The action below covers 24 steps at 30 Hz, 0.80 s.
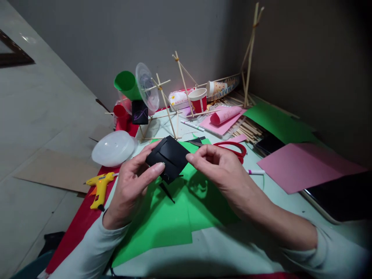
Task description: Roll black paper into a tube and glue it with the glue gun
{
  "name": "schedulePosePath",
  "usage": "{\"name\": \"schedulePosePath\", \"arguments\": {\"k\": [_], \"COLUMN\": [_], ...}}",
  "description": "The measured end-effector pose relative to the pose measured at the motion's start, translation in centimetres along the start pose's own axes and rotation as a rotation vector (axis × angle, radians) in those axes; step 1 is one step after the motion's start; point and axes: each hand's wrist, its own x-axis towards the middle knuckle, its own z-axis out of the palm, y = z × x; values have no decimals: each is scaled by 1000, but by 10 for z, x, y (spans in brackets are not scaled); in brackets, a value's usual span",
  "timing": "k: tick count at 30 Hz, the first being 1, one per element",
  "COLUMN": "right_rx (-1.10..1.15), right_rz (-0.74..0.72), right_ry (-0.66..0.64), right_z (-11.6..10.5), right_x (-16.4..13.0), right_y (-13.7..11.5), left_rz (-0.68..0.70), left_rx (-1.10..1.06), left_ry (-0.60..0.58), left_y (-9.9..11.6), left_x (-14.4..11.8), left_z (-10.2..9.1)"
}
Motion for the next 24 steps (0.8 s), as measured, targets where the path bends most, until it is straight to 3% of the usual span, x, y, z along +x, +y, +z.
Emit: {"name": "schedulePosePath", "arguments": {"k": [6,10,13,24], "right_rx": [-259,-429,-456,-284], "right_rz": [-233,-444,-518,-279], "right_ry": [19,-125,-247,-270], "right_z": [-5,-11,-14,-18], "right_x": [-1,-2,-1,9], "right_y": [-9,-14,-16,-9], "left_rz": [-42,15,53,76], "left_rx": [14,136,193,231], "left_ry": [-98,-260,-353,-423], "left_y": [9,6,2,2], "left_x": [2,3,3,7], "left_z": [-2,-12,-18,-12]}}
